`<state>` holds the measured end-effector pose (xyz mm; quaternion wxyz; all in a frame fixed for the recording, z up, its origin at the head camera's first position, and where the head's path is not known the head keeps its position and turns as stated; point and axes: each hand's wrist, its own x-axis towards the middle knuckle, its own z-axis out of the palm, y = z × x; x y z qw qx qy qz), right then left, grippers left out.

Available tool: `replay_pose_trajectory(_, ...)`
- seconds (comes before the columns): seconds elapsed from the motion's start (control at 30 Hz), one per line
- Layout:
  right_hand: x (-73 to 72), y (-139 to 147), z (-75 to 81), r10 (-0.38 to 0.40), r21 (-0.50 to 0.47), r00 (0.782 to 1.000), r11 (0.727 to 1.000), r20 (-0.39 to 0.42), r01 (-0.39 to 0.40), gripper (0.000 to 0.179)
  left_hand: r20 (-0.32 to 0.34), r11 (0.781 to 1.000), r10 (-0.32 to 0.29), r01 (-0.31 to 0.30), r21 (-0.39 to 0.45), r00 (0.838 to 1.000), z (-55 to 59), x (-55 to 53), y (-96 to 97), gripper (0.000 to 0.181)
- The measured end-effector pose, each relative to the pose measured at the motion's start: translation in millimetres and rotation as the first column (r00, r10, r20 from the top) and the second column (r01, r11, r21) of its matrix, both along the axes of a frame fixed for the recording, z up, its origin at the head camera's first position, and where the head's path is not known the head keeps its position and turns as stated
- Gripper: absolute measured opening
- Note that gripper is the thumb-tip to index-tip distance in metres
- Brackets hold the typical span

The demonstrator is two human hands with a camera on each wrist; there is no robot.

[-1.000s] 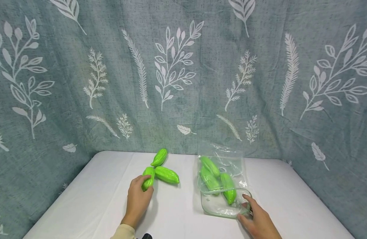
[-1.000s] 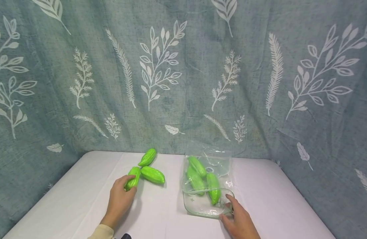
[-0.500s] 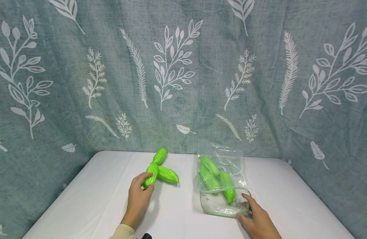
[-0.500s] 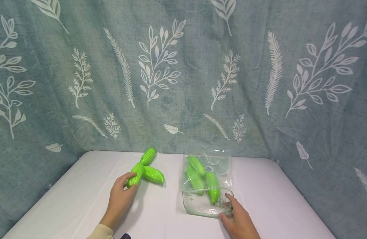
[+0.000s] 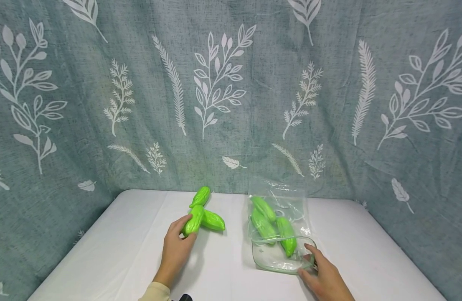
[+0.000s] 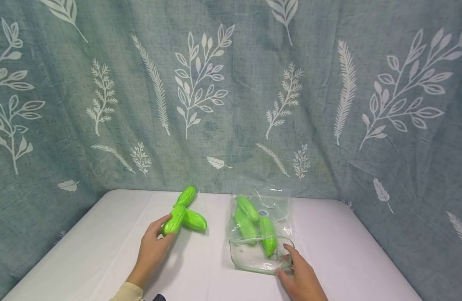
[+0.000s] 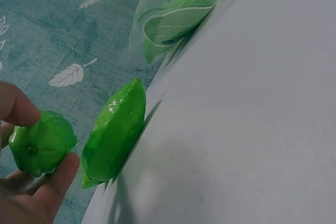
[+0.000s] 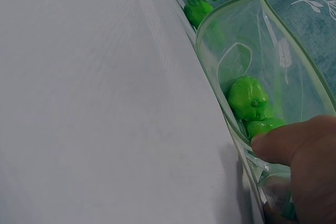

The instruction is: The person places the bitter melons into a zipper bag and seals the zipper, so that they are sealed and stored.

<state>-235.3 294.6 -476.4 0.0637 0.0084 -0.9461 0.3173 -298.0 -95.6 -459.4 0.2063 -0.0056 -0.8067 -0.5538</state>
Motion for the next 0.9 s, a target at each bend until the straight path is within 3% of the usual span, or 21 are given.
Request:
replay_pose_trajectory(0.3, 0.7, 0.4, 0.6, 0.017, -0.016, 1.000, 1.000, -0.017, -0.017, 0.077, 0.001, 1.000, -0.001, 0.001, 0.024, 1.000, 3.6, 3.1, 2.0, 0.049)
replay_pose_trajectory(0.6, 2.3, 0.8, 0.8, 0.026, -0.017, 0.999, 1.000, -0.024, -0.026, 0.077, -0.042, 0.994, -0.082, 0.085, 0.068, 0.996, 6.6, 7.5, 7.9, 0.050)
replay_pose_trajectory(0.9, 3.5, 0.6, 0.7, 0.026, -0.017, 0.999, 0.999, -0.033, -0.027, 0.076, -0.076, 0.990, -0.109, 0.115, 0.085, 0.991, 4.0, 7.4, 11.5, 0.049)
